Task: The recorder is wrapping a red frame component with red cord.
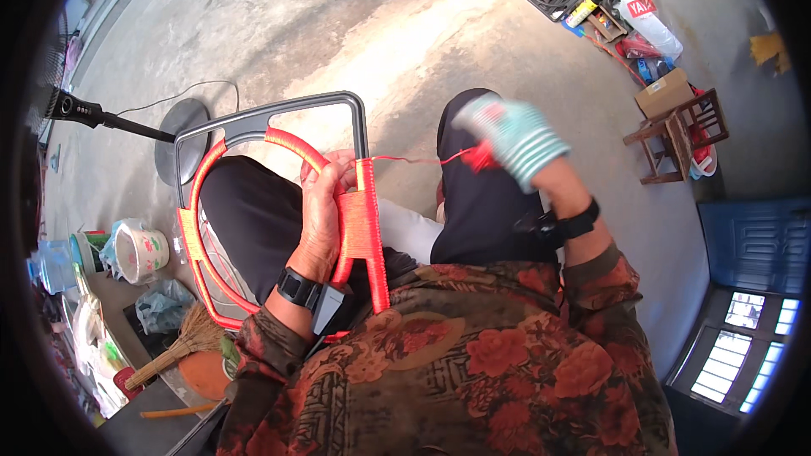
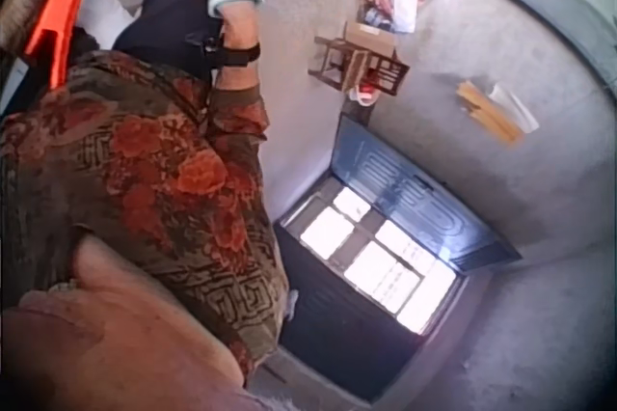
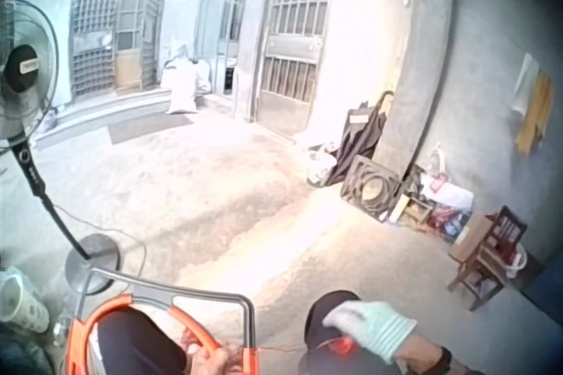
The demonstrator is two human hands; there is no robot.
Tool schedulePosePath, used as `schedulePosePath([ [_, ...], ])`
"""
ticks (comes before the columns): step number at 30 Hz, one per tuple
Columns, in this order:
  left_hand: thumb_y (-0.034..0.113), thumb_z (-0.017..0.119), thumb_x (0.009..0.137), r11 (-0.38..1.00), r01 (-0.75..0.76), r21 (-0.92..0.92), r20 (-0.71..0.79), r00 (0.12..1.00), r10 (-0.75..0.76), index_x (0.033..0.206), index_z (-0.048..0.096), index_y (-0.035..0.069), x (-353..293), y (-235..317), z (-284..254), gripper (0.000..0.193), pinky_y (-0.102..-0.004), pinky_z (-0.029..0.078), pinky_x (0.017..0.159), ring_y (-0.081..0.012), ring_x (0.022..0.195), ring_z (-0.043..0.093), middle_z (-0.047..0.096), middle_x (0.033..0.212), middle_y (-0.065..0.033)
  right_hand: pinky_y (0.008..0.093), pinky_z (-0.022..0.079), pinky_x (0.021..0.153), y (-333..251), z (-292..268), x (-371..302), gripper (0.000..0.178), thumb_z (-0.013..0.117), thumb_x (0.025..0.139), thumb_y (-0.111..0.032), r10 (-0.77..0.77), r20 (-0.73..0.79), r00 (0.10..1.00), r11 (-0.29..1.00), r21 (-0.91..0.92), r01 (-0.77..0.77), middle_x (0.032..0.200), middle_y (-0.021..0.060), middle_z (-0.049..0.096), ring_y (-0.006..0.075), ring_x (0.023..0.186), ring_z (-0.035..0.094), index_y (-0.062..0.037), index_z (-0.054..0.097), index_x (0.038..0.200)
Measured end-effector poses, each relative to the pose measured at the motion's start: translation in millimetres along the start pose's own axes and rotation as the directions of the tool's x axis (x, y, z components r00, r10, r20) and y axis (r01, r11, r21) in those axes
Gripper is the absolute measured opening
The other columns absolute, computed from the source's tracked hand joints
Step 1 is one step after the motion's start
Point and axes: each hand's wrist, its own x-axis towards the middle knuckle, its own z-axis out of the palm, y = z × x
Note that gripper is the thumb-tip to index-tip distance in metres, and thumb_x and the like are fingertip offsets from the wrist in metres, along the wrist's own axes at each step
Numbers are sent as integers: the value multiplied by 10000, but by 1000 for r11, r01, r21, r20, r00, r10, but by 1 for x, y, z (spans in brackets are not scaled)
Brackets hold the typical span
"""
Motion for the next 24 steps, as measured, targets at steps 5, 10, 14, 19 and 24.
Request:
schedulePosePath([
  [5,159,617,827,991,0,135,-118,993,16,1092,556,-26,-2,4,3,329,-236,470,576,-95,614,513,581,794,-50,334,513,601,-50,86,17,319,563,872,-352,-105,659,745,993,35,109,672,116,642,200,612,636,-48,656,901],
  [10,115,632,839,961,-26,276,-197,977,83,1061,572,-20,-2,2,4,267,-249,503,623,-122,697,609,620,822,-57,326,530,564,-45,121,49,261,554,918,-285,182,453,873,689,575,-442,770,89,660,175,630,634,-39,617,980],
  [14,79,602,874,997,38,68,-51,998,-34,1068,563,-18,2,-1,-7,220,-261,524,643,-135,734,632,642,867,-87,282,544,617,-50,113,55,259,554,945,-244,311,287,906,197,913,-357,892,61,640,158,735,633,-55,559,1122],
  [19,6,602,867,988,-117,-96,-73,991,110,1015,589,8,-1,4,4,148,-269,531,658,-131,768,633,649,889,-71,259,528,689,-55,107,50,283,689,854,-228,330,-6,944,514,840,-175,928,74,641,138,822,622,-36,614,1048],
  [24,-26,599,854,990,-117,-74,-50,992,114,1032,598,15,-3,4,0,183,-264,528,666,-125,786,624,648,915,-61,328,527,668,-97,82,38,436,737,769,-338,81,-6,997,977,197,-78,785,121,668,248,674,649,-79,627,1103],
])
